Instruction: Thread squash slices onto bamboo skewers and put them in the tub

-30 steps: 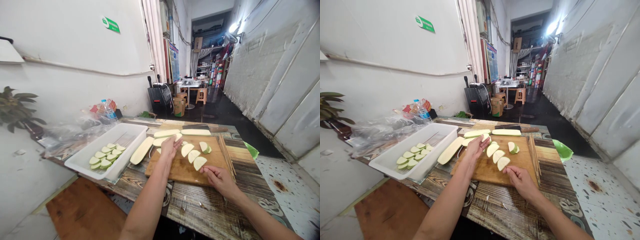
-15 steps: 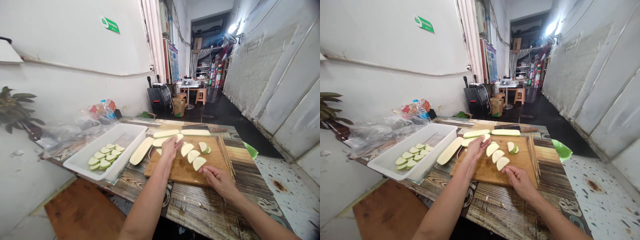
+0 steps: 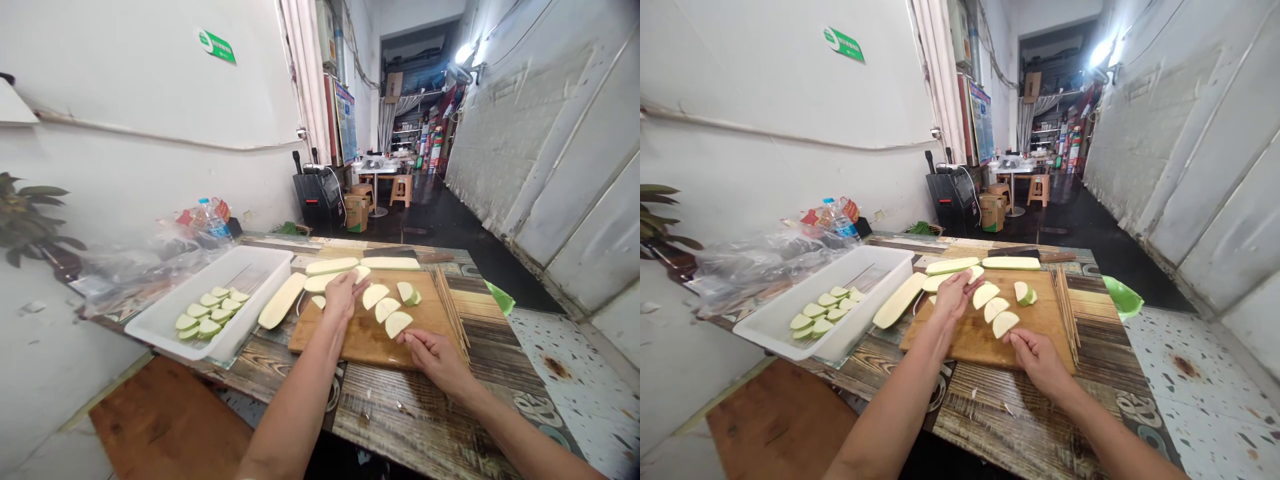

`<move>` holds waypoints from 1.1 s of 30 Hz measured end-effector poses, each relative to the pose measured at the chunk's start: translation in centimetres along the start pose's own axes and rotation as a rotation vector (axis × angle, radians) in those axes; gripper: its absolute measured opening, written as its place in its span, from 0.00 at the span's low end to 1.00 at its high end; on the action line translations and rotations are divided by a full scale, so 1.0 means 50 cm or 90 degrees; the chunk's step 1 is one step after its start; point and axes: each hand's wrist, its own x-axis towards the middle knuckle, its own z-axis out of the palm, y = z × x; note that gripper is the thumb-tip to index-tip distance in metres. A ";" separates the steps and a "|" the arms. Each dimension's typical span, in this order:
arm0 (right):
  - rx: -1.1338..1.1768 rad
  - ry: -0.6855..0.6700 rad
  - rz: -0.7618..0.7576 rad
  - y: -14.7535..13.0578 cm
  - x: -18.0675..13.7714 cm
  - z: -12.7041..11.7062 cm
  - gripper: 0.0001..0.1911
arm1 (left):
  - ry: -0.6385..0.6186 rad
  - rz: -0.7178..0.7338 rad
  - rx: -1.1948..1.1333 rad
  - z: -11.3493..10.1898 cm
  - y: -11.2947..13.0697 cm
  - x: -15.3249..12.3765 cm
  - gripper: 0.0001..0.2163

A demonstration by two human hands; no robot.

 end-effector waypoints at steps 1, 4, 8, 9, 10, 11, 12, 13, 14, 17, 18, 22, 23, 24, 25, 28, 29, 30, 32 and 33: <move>0.002 -0.002 -0.001 0.000 0.000 0.000 0.21 | -0.005 0.000 0.004 0.001 0.000 -0.001 0.01; 0.011 0.000 -0.001 0.003 0.001 0.001 0.21 | -0.014 0.001 0.016 0.002 0.000 -0.003 0.02; 0.018 0.006 0.005 0.004 0.001 0.003 0.21 | -0.017 -0.003 0.014 -0.003 -0.005 0.002 0.01; 0.020 0.008 0.004 0.004 0.001 0.004 0.21 | -0.021 -0.004 0.012 -0.004 -0.007 0.003 0.01; 0.020 0.009 0.003 0.005 0.001 0.004 0.21 | -0.025 -0.004 0.010 -0.004 -0.010 0.005 0.01; 0.019 0.011 0.002 0.006 0.001 0.005 0.21 | -0.029 -0.005 0.008 -0.004 -0.012 0.006 0.02; 0.018 0.011 0.001 0.008 0.001 0.005 0.21 | -0.032 -0.006 0.005 -0.004 -0.014 0.006 0.02; 0.017 0.012 0.000 0.009 0.001 0.005 0.21 | -0.032 -0.007 0.002 -0.003 -0.015 0.006 0.03; 0.018 0.012 -0.001 0.011 0.001 0.005 0.21 | -0.028 -0.007 -0.002 -0.001 -0.015 0.004 0.03; 0.022 0.011 -0.004 0.013 0.002 0.004 0.20 | -0.012 -0.021 -0.012 0.004 -0.009 -0.002 0.02; 0.025 0.012 -0.003 0.012 0.002 0.004 0.20 | -0.010 -0.026 -0.016 0.006 -0.005 -0.004 0.03; 0.036 0.011 0.013 0.008 0.003 0.005 0.21 | -0.025 -0.034 -0.033 0.009 0.005 -0.007 0.08; 0.039 0.007 0.015 0.007 0.003 0.006 0.21 | -0.029 -0.033 -0.036 0.009 0.005 -0.006 0.09; 0.041 0.004 0.018 0.006 0.003 0.006 0.21 | -0.034 -0.035 -0.038 0.009 0.004 -0.005 0.10; 0.044 0.002 0.021 0.006 0.003 0.006 0.21 | -0.039 -0.039 -0.041 0.008 0.003 -0.004 0.10; 0.046 0.001 0.029 0.006 0.003 0.005 0.21 | -0.040 -0.073 -0.047 0.005 -0.001 0.000 0.11; 0.045 0.000 0.030 0.006 0.003 0.005 0.21 | -0.038 -0.084 -0.048 0.004 -0.002 0.000 0.11; 0.044 -0.001 0.029 0.006 0.004 0.005 0.21 | -0.037 -0.088 -0.048 0.004 -0.003 0.000 0.10; 0.039 -0.007 0.020 0.007 0.004 0.005 0.21 | -0.034 -0.076 -0.042 0.005 -0.004 -0.001 0.08; 0.037 -0.009 0.014 0.007 0.004 0.005 0.21 | -0.031 -0.065 -0.036 0.006 -0.005 -0.002 0.07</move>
